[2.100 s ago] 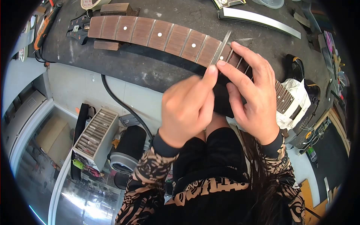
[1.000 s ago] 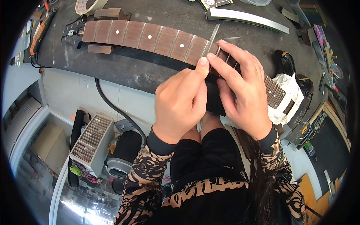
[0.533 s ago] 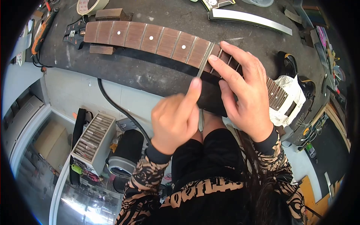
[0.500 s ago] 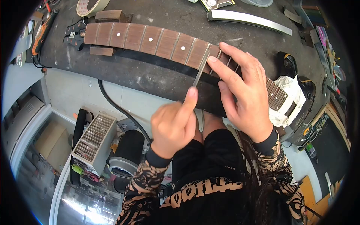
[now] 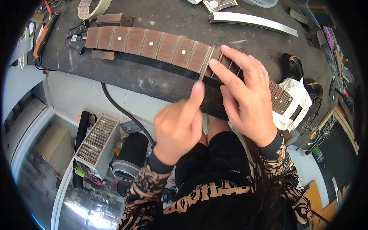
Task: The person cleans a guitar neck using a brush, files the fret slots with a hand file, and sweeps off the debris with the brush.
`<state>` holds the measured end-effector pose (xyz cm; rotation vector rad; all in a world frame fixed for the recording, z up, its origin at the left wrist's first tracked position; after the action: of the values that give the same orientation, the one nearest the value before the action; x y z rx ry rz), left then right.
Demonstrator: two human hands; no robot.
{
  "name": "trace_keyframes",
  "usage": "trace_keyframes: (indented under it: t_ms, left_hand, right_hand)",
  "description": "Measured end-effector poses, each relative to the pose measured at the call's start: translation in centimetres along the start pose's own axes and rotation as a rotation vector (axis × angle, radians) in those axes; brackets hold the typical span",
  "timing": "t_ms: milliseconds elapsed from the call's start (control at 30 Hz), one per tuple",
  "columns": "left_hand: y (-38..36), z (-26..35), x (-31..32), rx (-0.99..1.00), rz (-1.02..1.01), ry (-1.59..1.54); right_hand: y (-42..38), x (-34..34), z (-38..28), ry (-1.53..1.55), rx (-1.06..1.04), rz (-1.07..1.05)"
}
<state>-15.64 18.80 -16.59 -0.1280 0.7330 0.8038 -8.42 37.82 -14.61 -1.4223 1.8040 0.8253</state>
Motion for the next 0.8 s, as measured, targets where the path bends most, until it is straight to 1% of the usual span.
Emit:
trace_keyframes:
  t_ms: [67, 100, 200, 267, 367, 467, 500, 567, 633, 733, 800]
  left_hand:
    - [3.4, -0.3, 1.0, 0.031, 0.005, 0.007]
    - [2.9, -0.1, 0.7, 0.036, 0.021, 0.026]
    - [-1.5, 0.2, -0.8, -0.026, -0.016, 0.014]
    - [-2.2, -0.2, -0.5, -0.026, -0.021, 0.017]
    - [2.6, 0.3, 0.5, -0.025, -0.033, 0.042]
    - [1.9, -0.2, 0.3, -0.017, -0.034, 0.005]
    - [0.2, 0.0, -0.2, -0.001, -0.014, 0.021]
    - [-1.3, 0.4, -1.0, -0.037, -0.014, -0.009]
    - [-0.7, 0.7, -1.0, -0.066, -0.045, -0.008]
    - [3.5, 0.0, 1.1, -0.001, 0.023, -0.016]
    - [2.5, 0.1, 0.5, -0.021, 0.006, -0.025]
  right_hand:
    - [0.0, 0.3, 0.3, 0.010, 0.004, 0.026]
    - [0.1, 0.2, 0.2, 0.009, 0.002, 0.015]
    - [0.2, -0.3, -0.1, 0.009, 0.010, -0.006]
    - [0.2, -0.3, -0.2, 0.007, 0.017, -0.018]
    - [0.2, -0.2, -0.1, 0.009, 0.013, -0.007]
    - [0.2, -0.2, -0.2, 0.012, 0.026, -0.017]
    - [0.2, -0.3, -0.2, 0.013, 0.024, -0.019]
    - [0.2, -0.3, -0.2, 0.013, 0.024, -0.024]
    - [0.2, -0.3, -0.1, 0.009, 0.024, -0.023]
    - [0.1, -0.1, 0.0, 0.008, 0.014, -0.008]
    - [0.2, -0.1, 0.0, 0.009, 0.011, -0.011]
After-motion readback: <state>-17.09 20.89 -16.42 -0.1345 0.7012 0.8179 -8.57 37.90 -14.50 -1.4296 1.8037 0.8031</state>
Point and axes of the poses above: each hand's wrist, its own y-axis towards the middle knuckle, its own x-axis out of the palm, z = x × y, the point moved 2 cm from there along y, towards the middle knuckle
